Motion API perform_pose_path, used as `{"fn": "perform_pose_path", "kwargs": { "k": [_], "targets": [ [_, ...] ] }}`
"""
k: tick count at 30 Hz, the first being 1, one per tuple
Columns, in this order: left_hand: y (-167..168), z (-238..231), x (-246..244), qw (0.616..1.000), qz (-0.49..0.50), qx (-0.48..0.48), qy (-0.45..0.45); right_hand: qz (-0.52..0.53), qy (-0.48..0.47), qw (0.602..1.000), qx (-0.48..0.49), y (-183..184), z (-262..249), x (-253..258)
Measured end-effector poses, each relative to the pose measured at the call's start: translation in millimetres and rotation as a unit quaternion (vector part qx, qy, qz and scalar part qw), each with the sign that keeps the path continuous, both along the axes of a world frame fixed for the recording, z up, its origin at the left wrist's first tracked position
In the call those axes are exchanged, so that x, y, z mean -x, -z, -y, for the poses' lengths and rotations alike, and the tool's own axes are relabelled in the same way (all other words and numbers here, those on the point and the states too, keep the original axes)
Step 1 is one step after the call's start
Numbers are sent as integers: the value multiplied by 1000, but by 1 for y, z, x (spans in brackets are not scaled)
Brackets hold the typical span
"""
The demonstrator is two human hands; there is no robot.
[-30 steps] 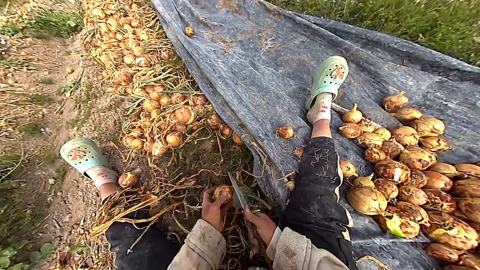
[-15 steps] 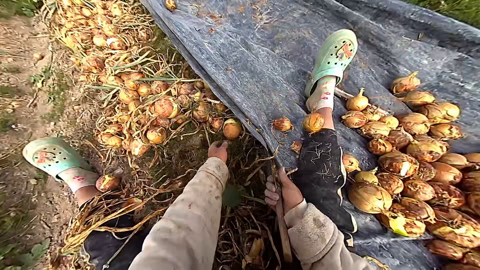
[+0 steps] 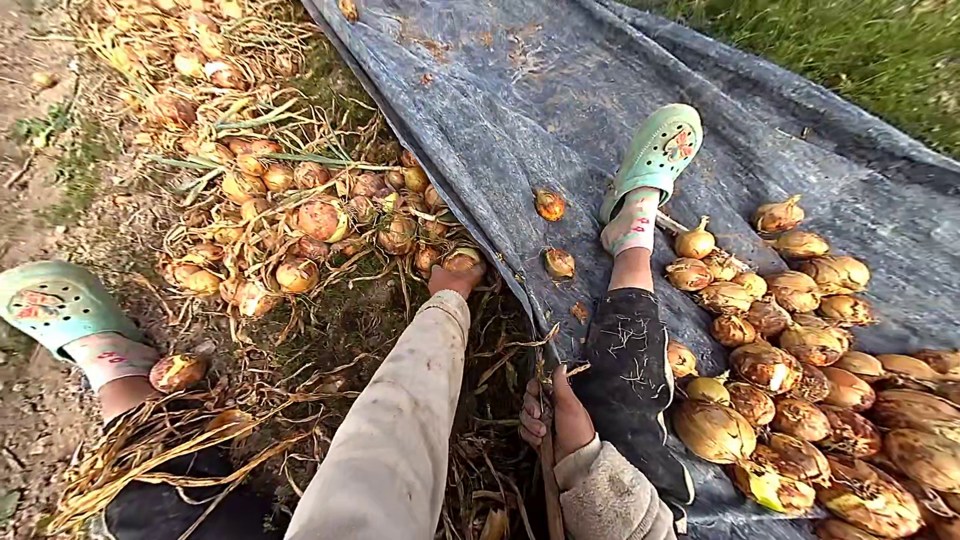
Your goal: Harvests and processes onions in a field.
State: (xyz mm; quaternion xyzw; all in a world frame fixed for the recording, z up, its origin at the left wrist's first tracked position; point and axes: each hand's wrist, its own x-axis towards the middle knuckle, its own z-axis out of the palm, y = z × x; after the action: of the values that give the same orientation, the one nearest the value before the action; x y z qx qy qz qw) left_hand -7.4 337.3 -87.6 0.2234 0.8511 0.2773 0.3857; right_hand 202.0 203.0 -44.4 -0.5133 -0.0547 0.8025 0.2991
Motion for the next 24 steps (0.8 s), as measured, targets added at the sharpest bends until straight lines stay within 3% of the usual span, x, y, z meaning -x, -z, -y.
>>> {"fn": "perform_pose_path", "kwargs": {
  "k": [3, 5, 9, 14, 20, 22, 24],
  "targets": [
    [29, 43, 1, 966, 101, -226, -78, 11, -29, 998, -47, 15, 9, 2],
    [22, 86, 2, 939, 142, -301, -90, 24, -62, 996, -57, 18, 16, 6],
    [-17, 187, 26, 953, 77, -294, 9, 66, -213, 967, -126, 11, 34, 13],
    [-69, 278, 41, 938, 20, -293, 182, 170, -403, 844, -310, -23, 60, 35],
    [-92, 324, 46, 875, 86, -359, 314, 194, -354, 758, -512, -55, 86, 35],
    [-87, 330, 43, 861, 149, -388, 292, 159, -337, 747, -550, -56, 96, 29],
    [-82, 336, 32, 844, 238, -418, 236, 132, -348, 764, -527, -59, 102, 23]
  ]
}}
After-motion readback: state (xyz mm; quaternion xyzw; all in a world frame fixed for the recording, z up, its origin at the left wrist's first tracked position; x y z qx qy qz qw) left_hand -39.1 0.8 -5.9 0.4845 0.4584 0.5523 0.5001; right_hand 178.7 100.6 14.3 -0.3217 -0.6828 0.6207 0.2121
